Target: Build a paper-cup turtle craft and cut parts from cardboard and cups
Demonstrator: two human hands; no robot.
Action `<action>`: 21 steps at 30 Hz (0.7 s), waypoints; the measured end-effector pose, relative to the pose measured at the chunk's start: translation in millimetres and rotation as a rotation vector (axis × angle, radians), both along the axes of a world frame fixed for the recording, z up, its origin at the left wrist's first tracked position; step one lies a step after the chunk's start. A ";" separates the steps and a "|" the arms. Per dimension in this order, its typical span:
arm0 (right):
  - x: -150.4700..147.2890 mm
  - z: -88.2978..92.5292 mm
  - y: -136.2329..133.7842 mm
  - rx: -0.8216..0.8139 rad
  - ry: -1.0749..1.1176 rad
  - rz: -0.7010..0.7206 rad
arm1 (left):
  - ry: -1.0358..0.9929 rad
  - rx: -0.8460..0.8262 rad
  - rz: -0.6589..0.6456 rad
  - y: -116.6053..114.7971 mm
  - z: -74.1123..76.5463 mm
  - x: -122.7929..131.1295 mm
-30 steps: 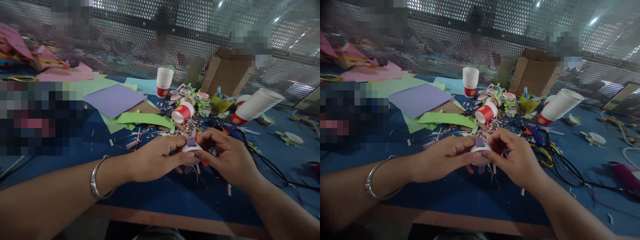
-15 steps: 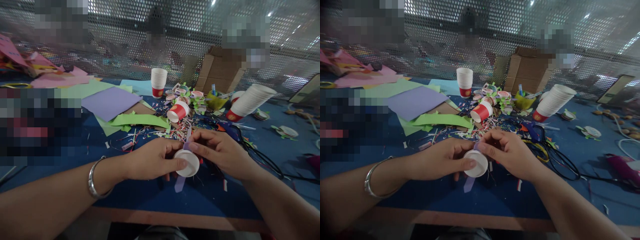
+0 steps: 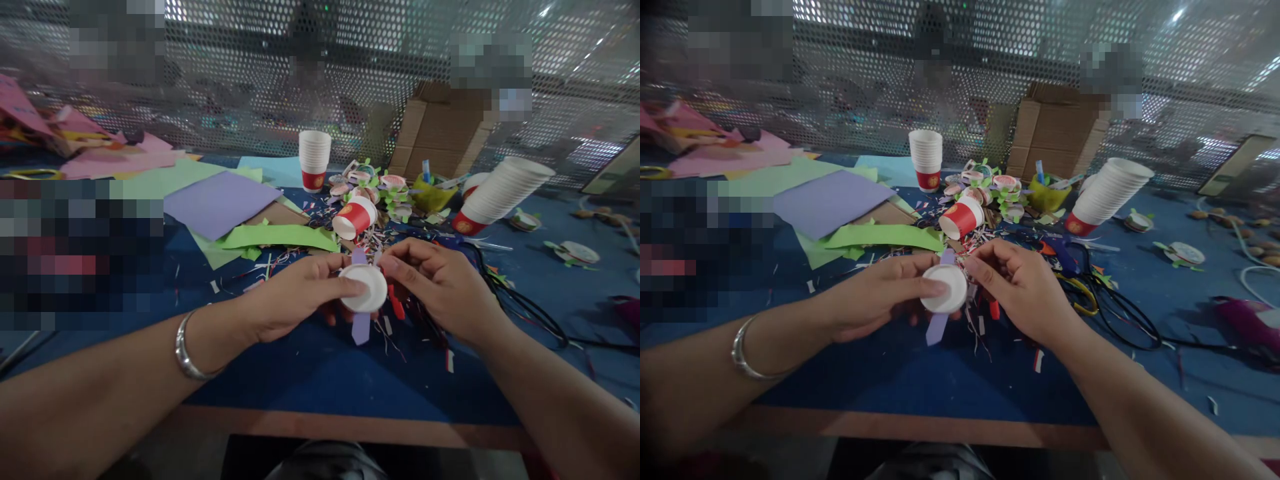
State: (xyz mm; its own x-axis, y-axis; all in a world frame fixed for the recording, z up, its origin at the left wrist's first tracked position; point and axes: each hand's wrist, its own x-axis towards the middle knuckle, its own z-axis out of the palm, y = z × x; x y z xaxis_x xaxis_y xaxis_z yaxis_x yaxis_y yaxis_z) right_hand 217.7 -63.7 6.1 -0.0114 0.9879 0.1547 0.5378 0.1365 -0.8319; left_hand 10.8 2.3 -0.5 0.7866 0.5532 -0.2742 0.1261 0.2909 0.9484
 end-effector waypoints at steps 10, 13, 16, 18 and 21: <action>-11.2 6.1 -5.6 -0.114 0.100 0.093 | -0.118 -0.008 0.213 6.9 -2.1 1.0; -10.6 3.5 -5.8 -0.178 0.176 0.079 | -0.144 0.070 0.180 5.9 -4.0 1.2; -9.4 -0.3 -5.9 -0.251 0.263 0.078 | -0.147 0.104 0.163 5.3 -3.5 0.9; -8.9 -3.5 -5.4 -0.286 0.332 0.080 | -0.146 0.106 0.165 4.8 -2.1 0.7; -9.1 -8.1 -4.2 -0.308 0.446 0.095 | -0.149 0.073 0.180 3.3 -0.4 1.1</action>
